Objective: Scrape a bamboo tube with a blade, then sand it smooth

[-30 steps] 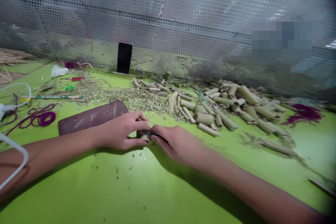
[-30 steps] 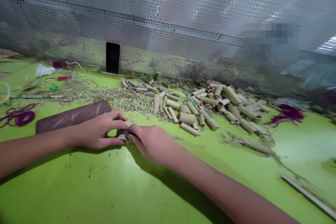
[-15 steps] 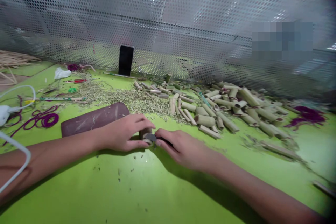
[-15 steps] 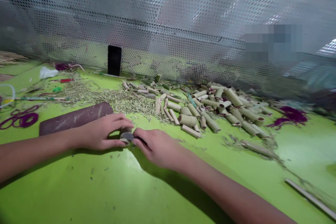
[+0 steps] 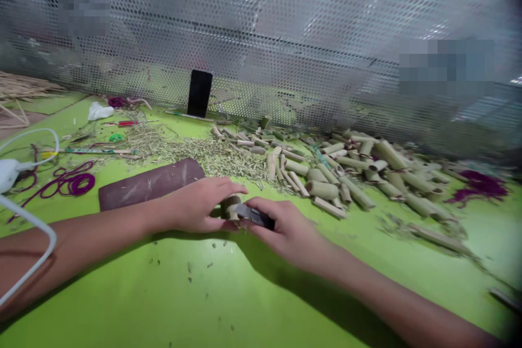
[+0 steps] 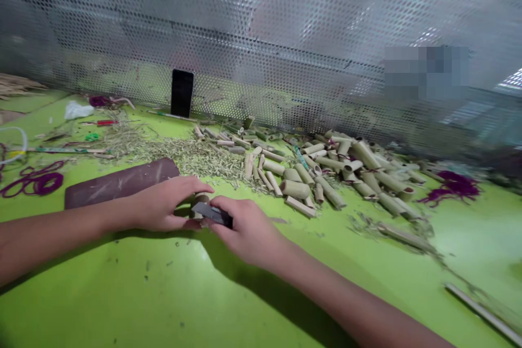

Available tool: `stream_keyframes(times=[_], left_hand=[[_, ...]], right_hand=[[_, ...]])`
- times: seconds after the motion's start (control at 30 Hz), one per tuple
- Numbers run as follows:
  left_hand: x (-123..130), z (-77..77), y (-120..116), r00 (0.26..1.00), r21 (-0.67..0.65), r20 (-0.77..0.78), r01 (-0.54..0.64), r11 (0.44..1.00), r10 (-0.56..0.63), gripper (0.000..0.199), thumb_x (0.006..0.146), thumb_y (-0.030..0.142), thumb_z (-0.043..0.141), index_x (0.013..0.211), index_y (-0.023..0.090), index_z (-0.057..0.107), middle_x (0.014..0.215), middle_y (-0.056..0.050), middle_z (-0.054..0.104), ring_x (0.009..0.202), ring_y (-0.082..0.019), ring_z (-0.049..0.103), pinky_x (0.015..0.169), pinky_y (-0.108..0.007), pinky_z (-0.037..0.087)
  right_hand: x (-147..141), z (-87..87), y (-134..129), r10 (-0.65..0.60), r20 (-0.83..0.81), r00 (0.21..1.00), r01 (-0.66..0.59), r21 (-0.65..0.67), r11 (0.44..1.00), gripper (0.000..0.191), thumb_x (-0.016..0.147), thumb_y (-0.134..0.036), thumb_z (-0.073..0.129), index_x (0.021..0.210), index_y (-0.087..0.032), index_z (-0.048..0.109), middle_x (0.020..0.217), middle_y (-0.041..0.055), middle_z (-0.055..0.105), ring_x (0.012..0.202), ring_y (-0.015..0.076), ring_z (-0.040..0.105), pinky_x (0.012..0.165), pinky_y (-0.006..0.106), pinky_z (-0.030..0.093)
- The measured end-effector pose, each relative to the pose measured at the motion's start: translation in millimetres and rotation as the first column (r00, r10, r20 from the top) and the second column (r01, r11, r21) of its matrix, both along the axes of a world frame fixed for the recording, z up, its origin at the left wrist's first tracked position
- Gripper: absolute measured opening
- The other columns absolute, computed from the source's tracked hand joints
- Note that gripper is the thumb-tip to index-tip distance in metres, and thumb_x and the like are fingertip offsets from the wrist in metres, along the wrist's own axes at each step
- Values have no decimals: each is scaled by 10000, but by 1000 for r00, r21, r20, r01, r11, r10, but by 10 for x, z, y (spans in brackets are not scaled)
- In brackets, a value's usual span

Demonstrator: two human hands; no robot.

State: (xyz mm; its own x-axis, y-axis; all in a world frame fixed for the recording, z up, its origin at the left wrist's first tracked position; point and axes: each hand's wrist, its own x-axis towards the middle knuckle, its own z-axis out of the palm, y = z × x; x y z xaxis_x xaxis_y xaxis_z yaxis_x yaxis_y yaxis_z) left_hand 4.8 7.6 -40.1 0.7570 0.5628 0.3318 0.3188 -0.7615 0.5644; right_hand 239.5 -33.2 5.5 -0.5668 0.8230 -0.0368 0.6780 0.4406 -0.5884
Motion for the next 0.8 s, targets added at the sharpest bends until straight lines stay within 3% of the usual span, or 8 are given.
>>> stream_keyframes(times=[0.2, 0.37, 0.5, 0.6, 0.7, 0.8], left_hand=[[-4, 7, 7, 1000, 18, 5, 20, 1000, -21, 598, 928, 480, 811, 1388, 234, 518, 1316, -136, 680, 1207, -327, 649, 1058, -496, 517], [-12, 18, 0, 999, 27, 7, 33, 999, -33, 573, 938, 429, 802, 1394, 234, 514, 1299, -139, 679, 1194, -324, 645, 1051, -493, 518], [-27, 40, -15, 1000, -1, -9, 6, 1000, -6, 513, 953, 368, 763, 1394, 251, 527, 1245, -110, 689, 1127, -298, 656, 1013, -479, 535], [-41, 64, -28, 999, -18, -29, -20, 1000, 20, 526, 953, 369, 747, 1413, 236, 530, 1244, -117, 692, 1123, -302, 659, 1008, -488, 537], [-50, 80, -36, 999, -23, -47, -28, 999, 27, 559, 950, 401, 753, 1428, 220, 527, 1255, -126, 691, 1134, -308, 661, 1014, -489, 536], [-52, 86, -36, 998, -21, -51, -31, 999, 29, 562, 957, 436, 755, 1423, 220, 527, 1278, -131, 685, 1148, -313, 658, 1015, -488, 537]], right_hand=[[2, -46, 35, -3, 8, 1000, 3, -20, 1000, 146, 984, -163, 544, 878, -207, 633, 749, 11, 692, 612, 165, 571, 584, 279, 409], [5, -66, 10, 54, 78, 995, -57, 34, 998, 111, 1013, -166, 507, 972, -198, 605, 846, 60, 722, 705, 190, 619, 645, 298, 439], [40, 16, -16, 40, -20, 999, -41, -13, 999, 176, 1067, -267, 463, 991, -211, 611, 863, 53, 720, 713, 190, 614, 651, 312, 474], [98, 59, 34, -23, -87, 996, 26, 27, 999, 209, 1064, -331, 487, 935, -224, 612, 807, 26, 690, 680, 179, 593, 606, 296, 450], [148, 23, 119, -42, 10, 999, 40, 113, 993, 173, 1020, -279, 522, 885, -213, 608, 740, 24, 675, 615, 166, 565, 567, 288, 392], [156, -36, 155, -22, 166, 986, 1, 125, 992, 130, 984, -216, 509, 1004, -187, 634, 761, 47, 711, 592, 172, 578, 555, 287, 375]])
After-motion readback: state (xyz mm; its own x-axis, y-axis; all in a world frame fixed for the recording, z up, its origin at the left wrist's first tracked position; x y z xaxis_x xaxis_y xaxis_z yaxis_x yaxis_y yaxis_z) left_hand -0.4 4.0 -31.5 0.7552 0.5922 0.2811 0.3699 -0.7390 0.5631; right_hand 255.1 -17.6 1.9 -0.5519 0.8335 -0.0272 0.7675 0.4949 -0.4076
